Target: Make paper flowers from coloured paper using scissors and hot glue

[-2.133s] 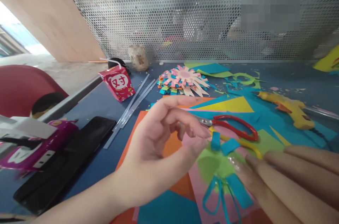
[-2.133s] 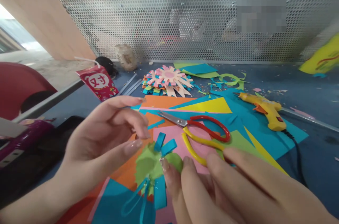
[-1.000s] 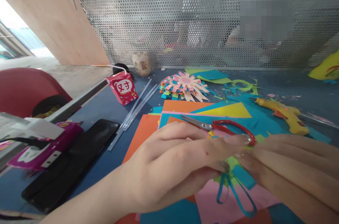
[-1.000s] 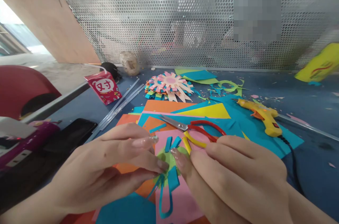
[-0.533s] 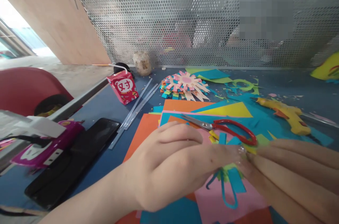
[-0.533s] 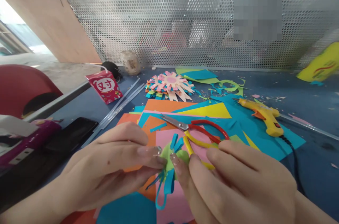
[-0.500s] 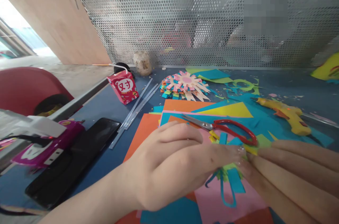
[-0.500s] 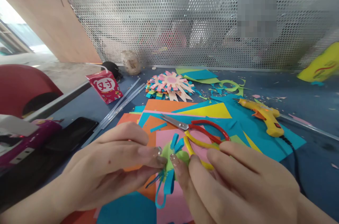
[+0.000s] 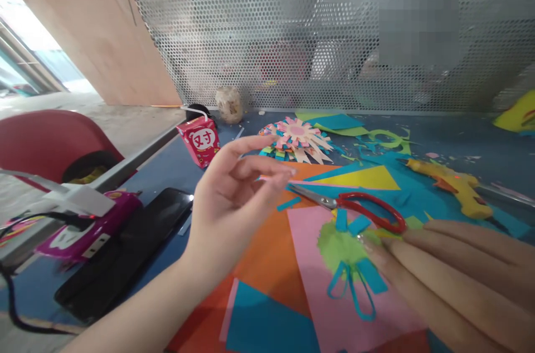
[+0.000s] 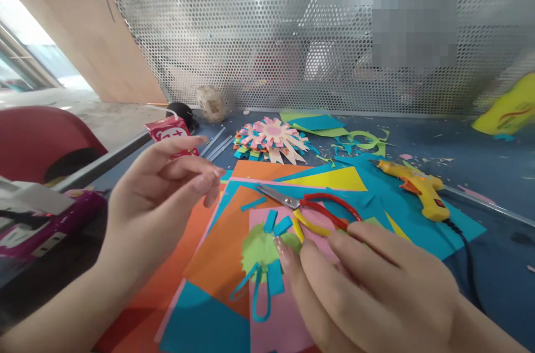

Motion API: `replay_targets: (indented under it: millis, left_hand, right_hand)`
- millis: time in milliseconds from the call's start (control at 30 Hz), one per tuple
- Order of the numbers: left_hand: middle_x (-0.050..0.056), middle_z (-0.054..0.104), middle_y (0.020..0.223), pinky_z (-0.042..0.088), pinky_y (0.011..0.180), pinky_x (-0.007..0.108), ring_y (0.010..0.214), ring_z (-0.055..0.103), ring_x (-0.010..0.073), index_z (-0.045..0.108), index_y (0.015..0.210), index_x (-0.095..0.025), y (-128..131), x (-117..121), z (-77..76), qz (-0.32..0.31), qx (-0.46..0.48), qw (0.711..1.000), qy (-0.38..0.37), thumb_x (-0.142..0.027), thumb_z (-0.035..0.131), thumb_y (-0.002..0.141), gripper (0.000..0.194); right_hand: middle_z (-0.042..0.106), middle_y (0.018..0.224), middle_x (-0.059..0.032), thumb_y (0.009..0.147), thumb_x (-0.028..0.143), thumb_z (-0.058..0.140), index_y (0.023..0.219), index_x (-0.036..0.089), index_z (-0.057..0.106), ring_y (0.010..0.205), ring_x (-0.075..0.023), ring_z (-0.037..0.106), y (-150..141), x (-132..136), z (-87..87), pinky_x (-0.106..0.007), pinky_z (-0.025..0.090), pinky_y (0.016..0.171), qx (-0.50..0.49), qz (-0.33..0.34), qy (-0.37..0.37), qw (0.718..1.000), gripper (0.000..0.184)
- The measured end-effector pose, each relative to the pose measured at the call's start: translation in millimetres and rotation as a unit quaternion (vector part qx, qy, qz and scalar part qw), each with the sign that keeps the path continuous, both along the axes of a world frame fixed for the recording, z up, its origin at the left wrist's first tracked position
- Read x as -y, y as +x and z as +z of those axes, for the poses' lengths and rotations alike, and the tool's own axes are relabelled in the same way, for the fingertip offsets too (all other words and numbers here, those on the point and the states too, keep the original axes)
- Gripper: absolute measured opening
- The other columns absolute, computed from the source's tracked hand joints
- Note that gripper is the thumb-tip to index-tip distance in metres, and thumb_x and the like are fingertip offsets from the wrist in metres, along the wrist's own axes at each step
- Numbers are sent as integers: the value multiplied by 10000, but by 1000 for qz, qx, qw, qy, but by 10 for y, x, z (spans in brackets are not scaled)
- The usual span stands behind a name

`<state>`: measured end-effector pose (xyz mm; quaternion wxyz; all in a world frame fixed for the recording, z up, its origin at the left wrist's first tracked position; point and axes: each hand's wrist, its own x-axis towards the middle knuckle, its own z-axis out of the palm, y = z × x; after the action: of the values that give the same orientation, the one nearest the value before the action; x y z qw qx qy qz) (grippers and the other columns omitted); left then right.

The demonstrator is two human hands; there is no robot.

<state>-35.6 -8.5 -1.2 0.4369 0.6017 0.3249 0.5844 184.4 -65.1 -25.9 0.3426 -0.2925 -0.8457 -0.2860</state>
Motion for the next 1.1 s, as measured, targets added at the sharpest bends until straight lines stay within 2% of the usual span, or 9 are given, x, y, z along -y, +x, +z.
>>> replay_targets:
  millis: [133, 200, 267, 367, 533, 633, 800, 867, 1100]
  left_hand:
    - [-21, 621, 753, 439, 563, 188, 662, 556, 80, 530, 1005, -201, 14, -127, -22, -11, 53, 995, -81, -177, 583, 800, 214]
    - [-12, 619, 763, 448, 595, 199, 695, 572, 92, 526, 1005, -192, 31, -129, -58, -70, -24, 993, -89, -178, 606, 776, 243]
    - [7, 637, 802, 448, 612, 215, 725, 588, 112, 567, 911, -184, 47, -93, -99, -162, -162, 971, -74, -178, 646, 730, 198]
    - [26, 678, 832, 450, 606, 228, 731, 610, 137, 621, 836, -183, 53, -29, -143, -242, -351, 905, 5, -158, 615, 729, 109]
    - [26, 690, 771, 460, 637, 251, 734, 633, 163, 632, 943, -199, 24, -11, -162, -225, -549, 781, 196, -86, 528, 769, 232]
    - [24, 659, 683, 450, 602, 269, 663, 612, 163, 561, 1112, -205, -1, 3, -191, -199, -609, 710, 293, -97, 489, 807, 331]
    - [-29, 559, 524, 392, 474, 316, 440, 471, 157, 263, 1345, -92, 4, 85, -261, -162, -639, 608, 441, -17, 366, 805, 555]
    - [-44, 535, 488, 368, 431, 316, 405, 443, 155, 288, 1321, -65, 26, 114, -286, -139, -631, 594, 480, 5, 347, 803, 527]
    - [-24, 576, 537, 315, 363, 320, 396, 462, 158, 380, 1276, -62, 73, 170, -348, -126, -579, 605, 532, -23, 400, 815, 463]
  right_hand:
    - [633, 818, -80, 886, 86, 471, 934, 84, 593, 724, -147, 575, 104, -215, 114, -290, 429, 636, 27, 20, 54, 998, 132]
    - [629, 761, -57, 830, 67, 558, 853, 104, 591, 676, -129, 581, 159, -349, 132, -244, 436, 606, -14, -25, 65, 997, 55]
    - [611, 712, -17, 798, 75, 594, 778, 147, 561, 613, -111, 566, 197, -473, 114, -215, 417, 534, -72, -57, 61, 994, 82]
    - [565, 663, 13, 807, 93, 573, 766, 181, 531, 511, -86, 497, 205, -602, 44, -203, 399, 477, -136, -76, 14, 988, 106]
    - [562, 655, 20, 813, 144, 567, 748, 187, 538, 501, -82, 497, 96, -654, -110, -184, 416, 478, -222, -69, -133, 963, 83]
    - [565, 641, 29, 804, 146, 565, 727, 184, 553, 487, -67, 496, 16, -646, -177, -159, 400, 463, -263, -60, -218, 938, 86]
    - [487, 484, 50, 826, 225, 527, 721, 176, 554, 378, -69, 450, -1, -644, -199, -163, 348, 381, -333, -58, -330, 881, 119]
    - [435, 421, 63, 834, 279, 508, 735, 172, 547, 326, -75, 414, 15, -649, -189, -170, 328, 346, -364, -58, -361, 857, 152]
    - [415, 401, 58, 795, 391, 521, 740, 168, 554, 312, -90, 400, 0, -682, -202, -181, 320, 320, -429, -47, -431, 793, 232]
